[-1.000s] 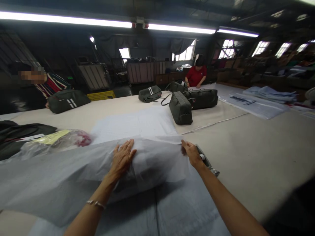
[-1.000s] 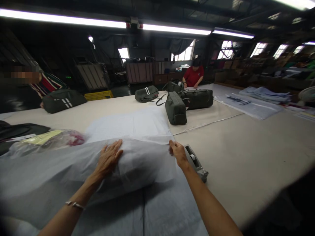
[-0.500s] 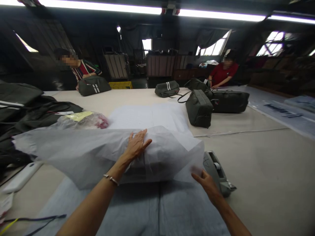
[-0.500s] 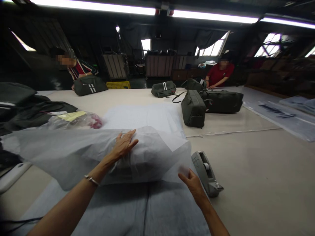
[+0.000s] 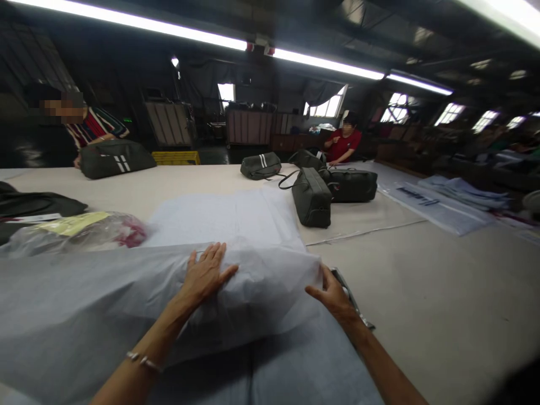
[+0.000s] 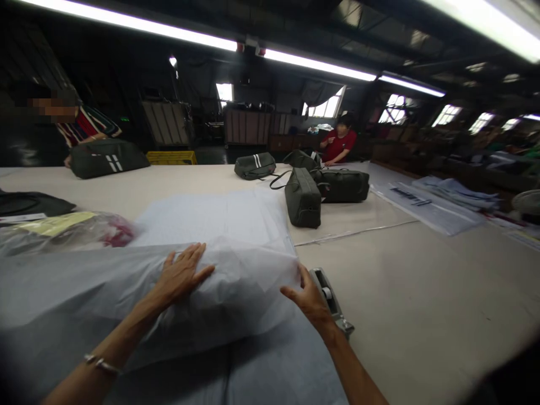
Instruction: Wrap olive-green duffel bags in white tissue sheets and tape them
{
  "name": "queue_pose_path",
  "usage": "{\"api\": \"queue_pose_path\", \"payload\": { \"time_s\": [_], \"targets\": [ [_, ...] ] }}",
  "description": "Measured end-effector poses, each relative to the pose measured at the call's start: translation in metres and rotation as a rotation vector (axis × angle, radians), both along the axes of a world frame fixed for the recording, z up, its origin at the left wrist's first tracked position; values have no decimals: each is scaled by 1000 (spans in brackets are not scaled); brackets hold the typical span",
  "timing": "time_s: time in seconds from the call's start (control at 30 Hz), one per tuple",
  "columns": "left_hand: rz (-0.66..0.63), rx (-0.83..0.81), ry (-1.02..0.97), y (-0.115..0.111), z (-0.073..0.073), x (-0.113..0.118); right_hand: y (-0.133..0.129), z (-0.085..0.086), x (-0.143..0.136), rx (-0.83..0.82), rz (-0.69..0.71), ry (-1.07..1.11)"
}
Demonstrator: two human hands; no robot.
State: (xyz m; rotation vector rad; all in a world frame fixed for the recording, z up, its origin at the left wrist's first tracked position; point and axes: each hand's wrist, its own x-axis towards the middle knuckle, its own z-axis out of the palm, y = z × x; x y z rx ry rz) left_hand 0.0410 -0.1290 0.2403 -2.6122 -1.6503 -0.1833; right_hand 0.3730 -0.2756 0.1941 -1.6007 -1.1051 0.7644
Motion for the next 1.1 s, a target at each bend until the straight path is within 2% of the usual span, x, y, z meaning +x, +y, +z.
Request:
{"api": "queue_pose_path", "payload": {
  "time_s": [0.2, 0.3, 0.43, 0.5, 0.57, 0.73, 0.8, 0.97, 1.03, 1.1],
  "targets": [
    [25, -30, 43, -1, 5, 1, 39, 63, -19, 201, 35, -326],
    [33, -33, 57, -2, 6, 1, 64, 75, -10, 150, 132, -393],
    [37, -32, 68, -2, 5, 2, 93, 71, 11, 41, 54, -181],
    [40, -32, 74, -2, 5, 2, 95, 67, 20, 33, -6, -151],
    [46, -37, 78, -3, 5, 2, 87, 67, 28, 64, -9, -140],
    [55, -68, 67, -2, 5, 3, 56, 77, 28, 86, 343, -306],
    [57, -63, 66, -1, 3, 2, 60, 79, 22, 84, 334, -350],
    [53, -45, 86, 1, 1, 1, 101, 77, 18, -30, 96, -88],
    [48, -50, 90, 1, 1, -1, 109, 72, 27, -93, 120, 32],
    [46, -47, 83, 2, -1, -2, 105, 64, 39, -154, 151, 250]
  ]
}}
